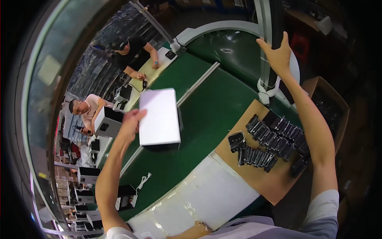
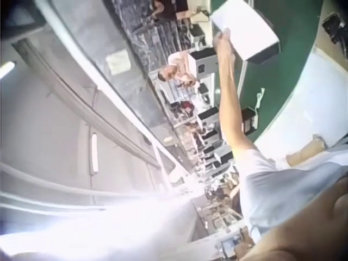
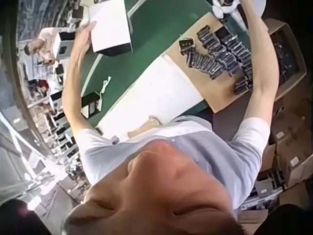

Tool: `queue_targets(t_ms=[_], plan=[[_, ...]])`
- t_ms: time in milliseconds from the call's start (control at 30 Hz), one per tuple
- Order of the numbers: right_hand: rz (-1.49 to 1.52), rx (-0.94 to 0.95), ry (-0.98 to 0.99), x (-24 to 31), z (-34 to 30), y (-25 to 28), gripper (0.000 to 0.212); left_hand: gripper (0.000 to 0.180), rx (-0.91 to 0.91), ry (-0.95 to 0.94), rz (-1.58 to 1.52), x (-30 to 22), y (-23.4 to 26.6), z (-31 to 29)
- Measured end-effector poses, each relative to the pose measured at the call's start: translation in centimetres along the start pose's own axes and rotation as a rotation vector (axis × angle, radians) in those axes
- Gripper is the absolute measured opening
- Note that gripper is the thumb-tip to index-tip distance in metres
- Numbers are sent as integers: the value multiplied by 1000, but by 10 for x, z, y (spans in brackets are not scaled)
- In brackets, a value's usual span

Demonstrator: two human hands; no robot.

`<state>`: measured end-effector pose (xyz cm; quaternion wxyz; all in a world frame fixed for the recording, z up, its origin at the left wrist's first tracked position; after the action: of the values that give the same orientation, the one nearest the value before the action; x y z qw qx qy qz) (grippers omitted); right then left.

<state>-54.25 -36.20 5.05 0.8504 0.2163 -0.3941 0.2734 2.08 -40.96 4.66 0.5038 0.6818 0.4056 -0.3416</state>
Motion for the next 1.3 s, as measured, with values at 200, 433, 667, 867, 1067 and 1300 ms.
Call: queue_targets(t_ms=[200,433,667,867,1067,1300], plan=[[-2,15,53,-23,0,-1,50,28,-33,-194,-140,-23,17,184],[-22,-46,191,-25,-5,-9,37,33,-128,-263,-317,22,28,344],[-167,63,279,-30,2,-2,30,43,-332,-68,-167,65,79,418],[-134,33,355,-34,6,11,39,44,-275,-426,-90,43,164,440],[-139,16,255,-30,2,-19,50,72,-412,-626,99,117,-58,222],[-211,-83,184,-53,11,13,50,29,-36,-114,201,293,-175,-184]])
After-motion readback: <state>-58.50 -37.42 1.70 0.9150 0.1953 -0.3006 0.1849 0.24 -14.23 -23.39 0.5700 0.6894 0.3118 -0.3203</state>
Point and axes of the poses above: each hand's wrist, its own z-axis towards the middle knuckle, its own y-axis out of the back of the hand, x = y × z, the point moved 4 cm from there along z, towards the middle knuckle, and after that the axes turned 4 degrees about x, right-handed, at the moved point
